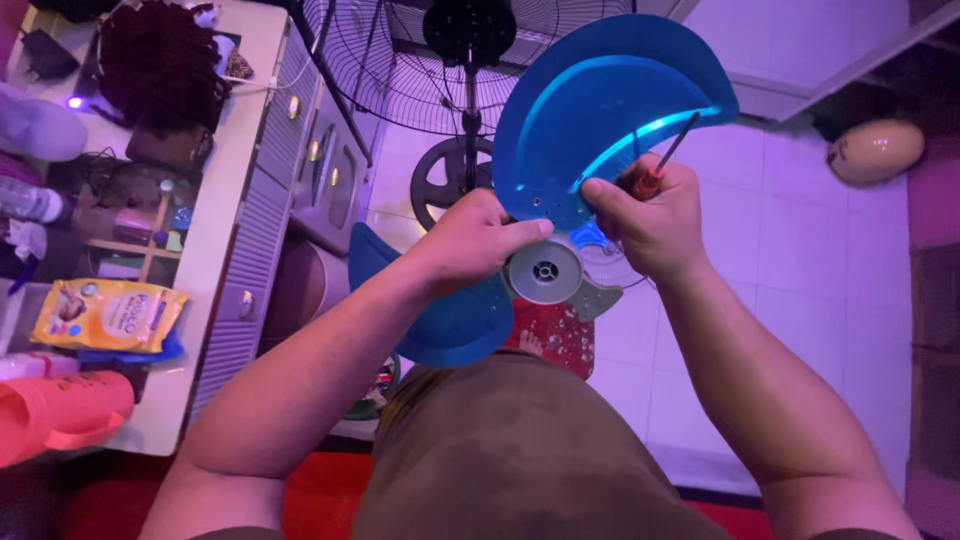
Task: The person holds a three-blade fan rotor and uses a screwdriver to tighten screws on each blue blade. They rotate the rotor to access each blade and continue tightening until the end of the clip.
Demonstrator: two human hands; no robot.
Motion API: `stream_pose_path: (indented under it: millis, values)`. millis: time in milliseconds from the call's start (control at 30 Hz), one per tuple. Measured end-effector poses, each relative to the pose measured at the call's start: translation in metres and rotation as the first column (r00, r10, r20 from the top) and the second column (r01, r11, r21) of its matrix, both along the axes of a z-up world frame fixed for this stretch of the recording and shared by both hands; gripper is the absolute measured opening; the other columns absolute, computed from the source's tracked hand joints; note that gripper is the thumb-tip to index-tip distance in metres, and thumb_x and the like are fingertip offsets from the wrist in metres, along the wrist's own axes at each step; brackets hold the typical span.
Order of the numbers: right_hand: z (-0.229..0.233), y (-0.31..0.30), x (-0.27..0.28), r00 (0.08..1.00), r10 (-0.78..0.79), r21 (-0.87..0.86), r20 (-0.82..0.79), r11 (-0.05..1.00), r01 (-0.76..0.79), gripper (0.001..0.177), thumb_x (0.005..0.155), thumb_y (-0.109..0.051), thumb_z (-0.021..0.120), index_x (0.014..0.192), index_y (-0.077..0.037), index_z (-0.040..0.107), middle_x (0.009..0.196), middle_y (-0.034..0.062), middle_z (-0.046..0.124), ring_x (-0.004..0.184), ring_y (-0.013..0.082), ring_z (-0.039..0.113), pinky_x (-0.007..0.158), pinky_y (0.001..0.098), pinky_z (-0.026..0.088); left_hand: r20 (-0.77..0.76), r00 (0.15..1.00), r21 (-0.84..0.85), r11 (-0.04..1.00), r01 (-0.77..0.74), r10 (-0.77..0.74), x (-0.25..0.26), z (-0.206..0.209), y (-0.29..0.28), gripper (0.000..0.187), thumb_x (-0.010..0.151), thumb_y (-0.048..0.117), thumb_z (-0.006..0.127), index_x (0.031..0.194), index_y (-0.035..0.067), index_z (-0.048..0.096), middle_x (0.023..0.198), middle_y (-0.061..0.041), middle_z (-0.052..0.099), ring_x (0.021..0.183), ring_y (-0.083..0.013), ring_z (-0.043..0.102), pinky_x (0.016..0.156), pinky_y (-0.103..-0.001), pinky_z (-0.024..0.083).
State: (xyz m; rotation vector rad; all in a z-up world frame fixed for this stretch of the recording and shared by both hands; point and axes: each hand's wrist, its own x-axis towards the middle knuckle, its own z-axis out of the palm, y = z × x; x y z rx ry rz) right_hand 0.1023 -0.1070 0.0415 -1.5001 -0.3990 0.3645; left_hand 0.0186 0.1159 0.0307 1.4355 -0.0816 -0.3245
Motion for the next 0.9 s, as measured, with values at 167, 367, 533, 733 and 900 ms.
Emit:
stream_pose_path:
  millis: [167,367,533,733,900]
  values:
    - [0.010,-0.024,0.016,0.999,0.033,-0.048,0.022,0.998,-0.032,0.015,0.095,-0.007,0.078,0.091,-0.001,0.065,0.073,0.0036,0.063,0.057,0.0093,0.058,0.049,0.0258,0.043,0.077,0.982,-0.161,0.969,0.185,-0.175,0.003,0.018,-0.015,0.047,0.089,0.010,0.069,0.136,0.003,0.063,0.122,-0.003,0.073,0.106,-0.0100,0.066,0.093,-0.031,0.053]
    - [0.022,-0.049,0.021,0.993,0.121,-0.010,0.013,0.993,-0.121,0.012,0.094,-0.007,0.076,0.096,-0.001,0.066,0.078,0.0040,0.065,0.059,0.0079,0.057,0.049,0.0245,0.042,0.023,0.962,-0.154,0.949,0.273,-0.273,0.001,0.026,-0.024,0.055,0.087,0.012,0.076,0.139,0.003,0.060,0.128,-0.002,0.069,0.116,-0.0098,0.063,0.101,-0.028,0.049]
    - [0.026,-0.055,0.019,0.983,0.172,0.015,0.071,0.985,-0.173,0.012,0.097,-0.007,0.076,0.099,0.000,0.067,0.079,0.0029,0.063,0.064,0.0058,0.054,0.053,0.0227,0.040,-0.209,0.965,0.037,0.985,0.167,-0.156,-0.004,0.035,-0.031,0.050,0.083,0.012,0.078,0.131,0.005,0.066,0.109,-0.008,0.072,0.097,-0.0172,0.064,0.086,-0.034,0.051]
    - [0.028,-0.058,0.017,0.979,0.105,-0.142,0.174,0.986,-0.081,0.026,0.096,-0.009,0.080,0.083,-0.002,0.058,0.071,0.0023,0.062,0.061,0.0061,0.057,0.051,0.0237,0.043,-0.130,0.977,-0.141,0.979,0.150,-0.168,-0.009,0.037,-0.041,0.047,0.086,0.014,0.075,0.131,0.006,0.065,0.119,-0.005,0.074,0.110,-0.0145,0.068,0.096,-0.034,0.054]
    - [0.022,-0.054,0.015,0.981,0.094,-0.158,0.169,0.985,-0.067,0.026,0.094,-0.010,0.080,0.081,-0.005,0.057,0.069,0.0007,0.062,0.059,0.0052,0.057,0.050,0.0238,0.043,-0.135,0.991,-0.101,0.995,0.009,-0.023,-0.007,0.018,-0.051,0.031,0.095,0.020,0.073,0.121,0.004,0.070,0.102,-0.002,0.072,0.088,-0.0096,0.065,0.077,-0.028,0.052]
